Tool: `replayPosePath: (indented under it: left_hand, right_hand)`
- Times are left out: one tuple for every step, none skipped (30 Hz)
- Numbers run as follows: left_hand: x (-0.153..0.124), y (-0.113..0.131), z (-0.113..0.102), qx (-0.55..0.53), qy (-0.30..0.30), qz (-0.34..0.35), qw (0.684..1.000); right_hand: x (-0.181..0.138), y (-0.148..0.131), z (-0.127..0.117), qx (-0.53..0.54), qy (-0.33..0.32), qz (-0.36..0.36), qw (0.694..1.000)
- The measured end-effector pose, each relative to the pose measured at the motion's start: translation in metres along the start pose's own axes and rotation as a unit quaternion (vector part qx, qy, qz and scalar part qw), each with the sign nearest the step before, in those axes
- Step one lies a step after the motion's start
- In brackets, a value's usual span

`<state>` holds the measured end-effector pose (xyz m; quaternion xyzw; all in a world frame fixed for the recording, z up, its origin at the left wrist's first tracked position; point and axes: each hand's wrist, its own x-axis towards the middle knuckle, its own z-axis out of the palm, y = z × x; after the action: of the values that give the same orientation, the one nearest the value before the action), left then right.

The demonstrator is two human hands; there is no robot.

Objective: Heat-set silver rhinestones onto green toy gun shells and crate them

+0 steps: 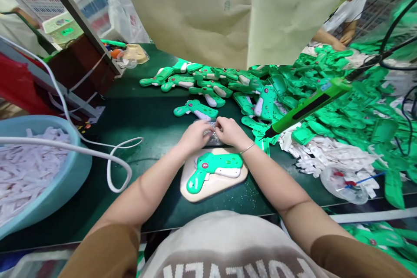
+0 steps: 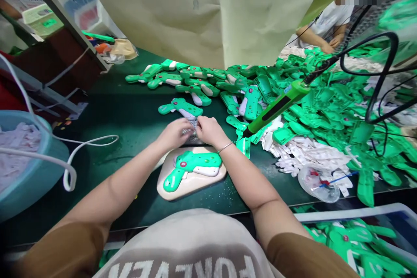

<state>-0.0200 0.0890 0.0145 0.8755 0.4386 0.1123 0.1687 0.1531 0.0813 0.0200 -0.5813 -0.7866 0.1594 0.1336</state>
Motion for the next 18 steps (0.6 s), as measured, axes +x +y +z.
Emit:
replayPosePath:
  left_hand:
    - [0.013,-0.004,0.0,0.032,-0.008,-0.034,0.999]
    - [0.025,-0.007,0.001,0.053,-0.018,-0.054,0.997]
    - [0.034,-0.01,0.003,0.061,-0.027,-0.061,0.996]
    - [0.04,-0.012,0.005,0.061,-0.033,-0.059,0.996]
    - [0.043,-0.013,0.008,0.062,-0.037,-0.056,0.996]
    - [0.044,-0.015,0.009,0.062,-0.038,-0.051,0.996]
    - [0.044,-0.016,0.011,0.061,-0.034,-0.044,0.997]
    - [0.042,-0.016,0.011,0.059,-0.028,-0.038,0.997]
    - [0.04,-0.017,0.011,0.057,-0.018,-0.032,0.998]
    - [0.038,-0.018,0.01,0.055,-0.007,-0.026,0.998]
    - [0.035,-0.019,0.009,0.052,0.005,-0.023,0.998]
    - [0.034,-0.019,0.008,0.05,0.017,-0.021,0.998]
    - [0.032,-0.02,0.007,0.048,0.028,-0.021,0.998]
    - [0.03,-0.021,0.006,0.046,0.039,-0.022,0.998]
    - [0.028,-0.021,0.005,0.044,0.05,-0.025,0.997]
    - [0.026,-0.022,0.004,0.042,0.061,-0.03,0.997]
    - [0.022,-0.022,0.002,0.041,0.072,-0.036,0.996]
    - [0.018,-0.022,0.0,0.041,0.082,-0.043,0.995]
  right_hand:
    - [-0.005,0.0,0.0,0.037,0.026,-0.002,0.999]
    - [-0.01,-0.001,0.001,0.076,0.05,-0.007,0.996]
    - [-0.017,-0.002,0.002,0.116,0.07,-0.014,0.991]
    - [-0.024,-0.003,0.003,0.155,0.084,-0.022,0.984]
    - [-0.032,-0.005,0.005,0.194,0.091,-0.032,0.976]
    - [-0.039,-0.007,0.007,0.228,0.09,-0.04,0.969]
    - [-0.046,-0.01,0.009,0.257,0.081,-0.047,0.962]
    - [-0.053,-0.014,0.011,0.277,0.064,-0.054,0.957]
    - [-0.058,-0.018,0.014,0.289,0.046,-0.062,0.954]
    - [-0.062,-0.022,0.017,0.292,0.027,-0.074,0.953]
    - [-0.064,-0.026,0.019,0.288,0.012,-0.091,0.953]
    - [-0.065,-0.03,0.022,0.277,0.003,-0.112,0.954]
    - [-0.065,-0.034,0.024,0.258,-0.001,-0.133,0.957]
    - [-0.064,-0.036,0.026,0.229,-0.001,-0.154,0.961]
    - [-0.062,-0.039,0.027,0.193,-0.002,-0.171,0.966]
    - [-0.061,-0.041,0.028,0.155,-0.005,-0.184,0.971]
    - [-0.059,-0.042,0.029,0.122,-0.011,-0.19,0.974]
    - [-0.057,-0.044,0.029,0.096,-0.02,-0.192,0.976]
